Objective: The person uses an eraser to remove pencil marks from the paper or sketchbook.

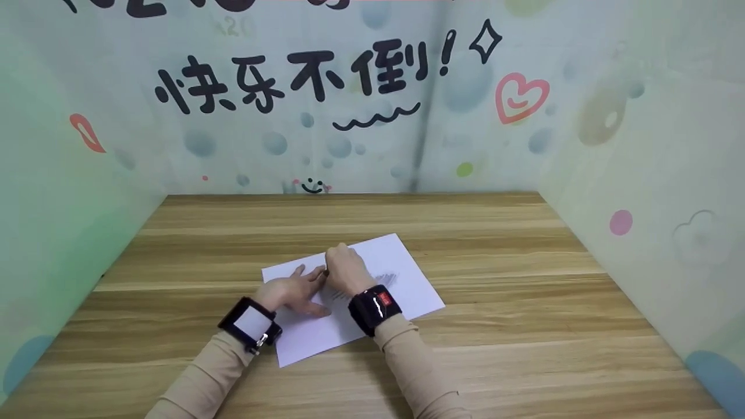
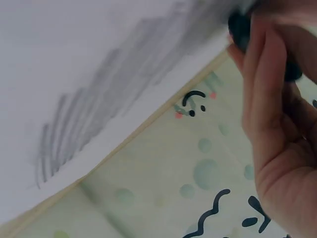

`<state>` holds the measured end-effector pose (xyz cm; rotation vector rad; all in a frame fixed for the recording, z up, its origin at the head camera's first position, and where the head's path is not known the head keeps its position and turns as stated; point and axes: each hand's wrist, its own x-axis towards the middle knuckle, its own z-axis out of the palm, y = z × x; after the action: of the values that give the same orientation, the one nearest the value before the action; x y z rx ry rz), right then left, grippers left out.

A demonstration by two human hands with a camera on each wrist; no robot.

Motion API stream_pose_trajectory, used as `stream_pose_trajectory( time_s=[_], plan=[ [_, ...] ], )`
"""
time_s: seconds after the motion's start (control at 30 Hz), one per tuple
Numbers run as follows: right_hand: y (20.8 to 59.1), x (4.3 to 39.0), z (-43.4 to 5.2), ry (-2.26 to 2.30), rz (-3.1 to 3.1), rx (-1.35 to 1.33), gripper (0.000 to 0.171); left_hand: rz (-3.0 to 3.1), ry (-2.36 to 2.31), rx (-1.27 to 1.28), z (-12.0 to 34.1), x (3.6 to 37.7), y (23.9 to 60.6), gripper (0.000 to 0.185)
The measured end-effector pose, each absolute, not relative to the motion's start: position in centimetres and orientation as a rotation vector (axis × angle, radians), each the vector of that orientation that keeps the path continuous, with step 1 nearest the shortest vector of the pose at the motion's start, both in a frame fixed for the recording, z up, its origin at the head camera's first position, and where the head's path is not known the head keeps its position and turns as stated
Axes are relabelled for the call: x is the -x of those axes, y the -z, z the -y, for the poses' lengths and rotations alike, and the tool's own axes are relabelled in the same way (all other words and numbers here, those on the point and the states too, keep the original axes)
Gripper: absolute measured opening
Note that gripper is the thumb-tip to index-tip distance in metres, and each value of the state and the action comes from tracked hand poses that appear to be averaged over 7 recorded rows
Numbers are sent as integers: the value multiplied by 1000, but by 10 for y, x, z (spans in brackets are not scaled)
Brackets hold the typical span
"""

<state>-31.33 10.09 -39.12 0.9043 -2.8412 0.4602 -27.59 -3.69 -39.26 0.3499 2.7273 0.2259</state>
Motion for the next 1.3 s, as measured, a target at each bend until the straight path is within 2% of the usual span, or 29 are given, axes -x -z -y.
stream_pose_trajectory(
  time_s=[0.13, 0.83, 1.07, 1.3],
  plan=[
    [391, 313, -103, -500, 2873, -988, 6, -2697, -182, -364, 37, 277, 393, 84],
    [393, 313, -111, -582, 2958, -947, 8, -2688, -147, -365, 27, 280, 397, 86],
    [388, 316, -115, -520, 2928, -1137, 11, -2656, -174, -352, 25, 283, 396, 87],
    [381, 327, -131, -633, 2820, -951, 8, -2638, -185, -481, 30, 291, 395, 90]
  ],
)
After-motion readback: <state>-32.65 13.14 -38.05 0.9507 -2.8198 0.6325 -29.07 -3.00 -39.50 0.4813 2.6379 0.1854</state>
